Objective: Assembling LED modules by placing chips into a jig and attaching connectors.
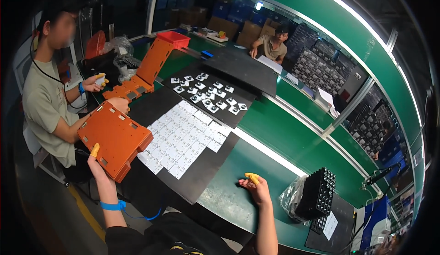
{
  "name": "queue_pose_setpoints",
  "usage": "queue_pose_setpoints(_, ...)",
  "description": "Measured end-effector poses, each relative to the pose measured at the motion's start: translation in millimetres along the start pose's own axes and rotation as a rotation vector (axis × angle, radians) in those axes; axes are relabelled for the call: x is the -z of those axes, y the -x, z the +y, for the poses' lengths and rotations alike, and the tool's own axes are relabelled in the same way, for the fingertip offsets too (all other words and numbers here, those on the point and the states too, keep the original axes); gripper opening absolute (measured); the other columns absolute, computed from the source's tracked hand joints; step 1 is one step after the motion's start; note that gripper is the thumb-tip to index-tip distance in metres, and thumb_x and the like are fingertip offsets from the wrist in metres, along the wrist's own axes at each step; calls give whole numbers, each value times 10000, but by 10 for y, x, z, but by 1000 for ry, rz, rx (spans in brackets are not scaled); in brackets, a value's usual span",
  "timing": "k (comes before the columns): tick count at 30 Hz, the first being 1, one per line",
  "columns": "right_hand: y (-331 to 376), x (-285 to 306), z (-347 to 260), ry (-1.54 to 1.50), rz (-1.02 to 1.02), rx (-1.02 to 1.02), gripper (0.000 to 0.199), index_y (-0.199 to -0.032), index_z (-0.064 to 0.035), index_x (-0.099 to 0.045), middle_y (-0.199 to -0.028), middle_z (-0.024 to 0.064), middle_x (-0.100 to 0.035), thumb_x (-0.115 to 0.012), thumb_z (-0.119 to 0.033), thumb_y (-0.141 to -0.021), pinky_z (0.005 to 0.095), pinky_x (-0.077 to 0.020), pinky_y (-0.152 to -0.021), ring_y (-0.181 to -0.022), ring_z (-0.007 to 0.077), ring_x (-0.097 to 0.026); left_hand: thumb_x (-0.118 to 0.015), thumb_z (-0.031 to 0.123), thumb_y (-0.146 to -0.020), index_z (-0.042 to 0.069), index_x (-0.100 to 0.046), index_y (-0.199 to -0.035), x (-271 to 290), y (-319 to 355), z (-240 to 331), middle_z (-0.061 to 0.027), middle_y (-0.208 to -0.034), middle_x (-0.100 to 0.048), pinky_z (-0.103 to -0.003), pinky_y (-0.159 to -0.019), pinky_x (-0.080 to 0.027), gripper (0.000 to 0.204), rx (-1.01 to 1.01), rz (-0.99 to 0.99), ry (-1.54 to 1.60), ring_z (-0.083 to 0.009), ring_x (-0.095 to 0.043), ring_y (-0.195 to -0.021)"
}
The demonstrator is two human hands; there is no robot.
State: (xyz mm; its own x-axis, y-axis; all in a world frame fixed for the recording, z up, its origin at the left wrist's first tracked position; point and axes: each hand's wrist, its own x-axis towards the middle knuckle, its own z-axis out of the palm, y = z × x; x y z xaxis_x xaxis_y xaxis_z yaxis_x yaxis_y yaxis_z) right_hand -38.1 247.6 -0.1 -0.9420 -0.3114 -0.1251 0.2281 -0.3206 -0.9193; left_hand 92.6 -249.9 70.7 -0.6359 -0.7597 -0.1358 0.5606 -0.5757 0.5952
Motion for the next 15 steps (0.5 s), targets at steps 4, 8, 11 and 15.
queue_pose_setpoints(4,232,-88,105,-55,22,13,261,-1137,46,-576,-874,145,-665,-524,-154,-978,411,-513,-909,-936,287,-661,-556,240,-918,37,-505,-1298,-36,-68,-95,-133,-1252,-582,-388,-937,-481,433,78,-20,0,-269,-590,-1107)
queue_pose_setpoints(8,551,-158,116,-79,43,-34,298,-1146,45,-577,-915,148,-661,-541,-197,-976,418,-509,-923,-966,303,-655,-567,225,-910,49,-502,-1307,-56,-238,-291,-118,-1261,-580,-389,-949,-473,439,140,-31,0,-265,-581,-1123)
queue_pose_setpoints(11,893,-114,133,-101,115,-64,296,-1150,54,-574,-926,161,-653,-530,-182,-978,436,-507,-934,-975,320,-653,-572,204,-905,50,-496,-1316,15,-370,-573,-110,-1275,-572,-390,-959,-467,445,164,-10,-5,-267,-575,-1136)
queue_pose_setpoints(15,1203,-98,107,-103,210,-79,275,-1138,64,-574,-914,180,-645,-529,-147,-967,454,-515,-930,-966,344,-650,-555,142,-901,48,-488,-1326,106,-365,-695,-109,-1280,-566,-408,-978,-462,441,185,15,36,-265,-567,-1154)
